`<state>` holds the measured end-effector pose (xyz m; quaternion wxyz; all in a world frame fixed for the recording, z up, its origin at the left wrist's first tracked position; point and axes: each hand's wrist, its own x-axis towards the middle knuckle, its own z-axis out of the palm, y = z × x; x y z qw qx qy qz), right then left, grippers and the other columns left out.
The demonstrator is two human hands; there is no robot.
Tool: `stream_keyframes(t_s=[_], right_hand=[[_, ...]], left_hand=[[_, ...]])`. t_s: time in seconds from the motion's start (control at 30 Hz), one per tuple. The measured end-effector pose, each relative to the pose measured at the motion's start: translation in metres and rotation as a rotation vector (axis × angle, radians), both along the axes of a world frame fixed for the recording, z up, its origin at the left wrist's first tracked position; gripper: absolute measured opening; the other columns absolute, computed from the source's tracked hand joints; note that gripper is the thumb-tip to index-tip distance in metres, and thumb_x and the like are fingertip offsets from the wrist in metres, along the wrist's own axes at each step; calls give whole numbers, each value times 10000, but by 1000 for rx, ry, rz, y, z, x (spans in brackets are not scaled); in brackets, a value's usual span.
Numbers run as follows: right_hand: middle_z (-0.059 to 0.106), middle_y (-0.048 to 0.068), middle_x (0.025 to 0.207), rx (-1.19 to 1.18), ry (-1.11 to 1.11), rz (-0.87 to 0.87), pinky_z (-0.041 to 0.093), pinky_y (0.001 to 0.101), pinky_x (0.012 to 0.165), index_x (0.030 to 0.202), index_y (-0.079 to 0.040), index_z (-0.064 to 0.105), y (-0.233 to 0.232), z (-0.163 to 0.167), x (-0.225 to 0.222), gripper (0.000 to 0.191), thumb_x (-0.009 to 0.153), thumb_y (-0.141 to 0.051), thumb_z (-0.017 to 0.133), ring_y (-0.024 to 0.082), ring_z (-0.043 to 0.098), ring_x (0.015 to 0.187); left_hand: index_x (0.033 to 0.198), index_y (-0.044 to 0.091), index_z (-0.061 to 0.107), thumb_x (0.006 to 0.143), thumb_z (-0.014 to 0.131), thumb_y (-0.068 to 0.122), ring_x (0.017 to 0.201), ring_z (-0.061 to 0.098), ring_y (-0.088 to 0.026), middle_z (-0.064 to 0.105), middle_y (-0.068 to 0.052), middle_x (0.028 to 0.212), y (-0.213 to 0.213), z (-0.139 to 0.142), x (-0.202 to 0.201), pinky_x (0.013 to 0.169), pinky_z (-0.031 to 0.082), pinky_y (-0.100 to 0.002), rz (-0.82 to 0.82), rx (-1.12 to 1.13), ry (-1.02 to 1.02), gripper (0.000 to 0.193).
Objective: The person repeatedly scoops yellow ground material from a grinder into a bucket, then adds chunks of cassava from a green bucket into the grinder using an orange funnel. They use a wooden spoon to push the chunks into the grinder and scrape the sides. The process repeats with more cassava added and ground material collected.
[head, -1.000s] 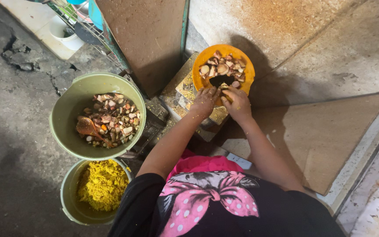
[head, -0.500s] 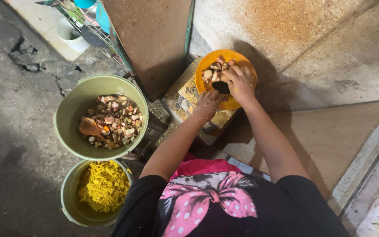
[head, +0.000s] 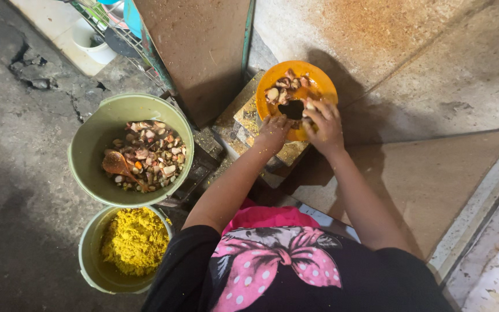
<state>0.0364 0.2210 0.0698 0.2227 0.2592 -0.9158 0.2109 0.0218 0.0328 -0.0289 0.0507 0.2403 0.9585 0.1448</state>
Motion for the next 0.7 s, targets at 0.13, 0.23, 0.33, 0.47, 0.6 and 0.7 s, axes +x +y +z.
stream_keyframes(t_s=[0.13, 0.23, 0.33, 0.47, 0.6, 0.7], right_hand=[[631, 54, 1373, 27, -170, 11, 423, 477, 1099, 1232, -162, 714, -2, 4, 10, 412, 825, -138, 777, 338, 566, 1218], [629, 43, 1392, 31, -170, -1, 427, 467, 1094, 1302, -205, 684, -5, 8, 10, 508, 811, -147, 798, 338, 578, 1227], [613, 86, 1360, -29, -237, -8, 420, 484, 1075, 1416, -177, 634, -9, 9, 9, 604, 835, -151, 798, 358, 585, 1227], [611, 145, 1320, -100, -159, -77, 474, 478, 1014, 1438, -115, 612, -14, 0, 12, 606, 865, -169, 802, 365, 602, 1182], [596, 198, 1197, -123, -99, -156, 523, 472, 908, 1354, -69, 641, -18, -15, 11, 569, 831, -204, 820, 383, 618, 1085], [619, 175, 1119, -84, -81, -219, 526, 481, 879, 1270, -72, 682, -21, -26, 3, 430, 893, -244, 797, 380, 634, 1037]], left_hand=[[1487, 167, 508, 981, 516, 143, 1447, 444, -286, 460, -126, 1572, -3, 3, -4, 1226, 277, -524, -20, 6, -48, 506], [1494, 165, 508, 987, 512, 131, 1440, 459, -300, 462, -137, 1574, -5, 5, -5, 1232, 285, -524, -15, 44, -74, 508], [1535, 144, 443, 980, 507, 107, 1431, 460, -308, 455, -158, 1570, -6, 7, -4, 1214, 275, -537, -6, 79, -55, 560], [1604, 159, 314, 944, 520, 84, 1414, 443, -339, 445, -174, 1554, -8, 11, -1, 1204, 257, -526, -8, 124, -85, 695], [1564, 168, 348, 957, 536, 95, 1438, 448, -326, 462, -168, 1557, -10, 16, 1, 1236, 245, -518, -4, 144, -69, 640], [1537, 148, 391, 936, 515, 54, 1426, 455, -323, 468, -173, 1542, -10, 18, 1, 1221, 245, -523, 12, 179, -115, 620]])
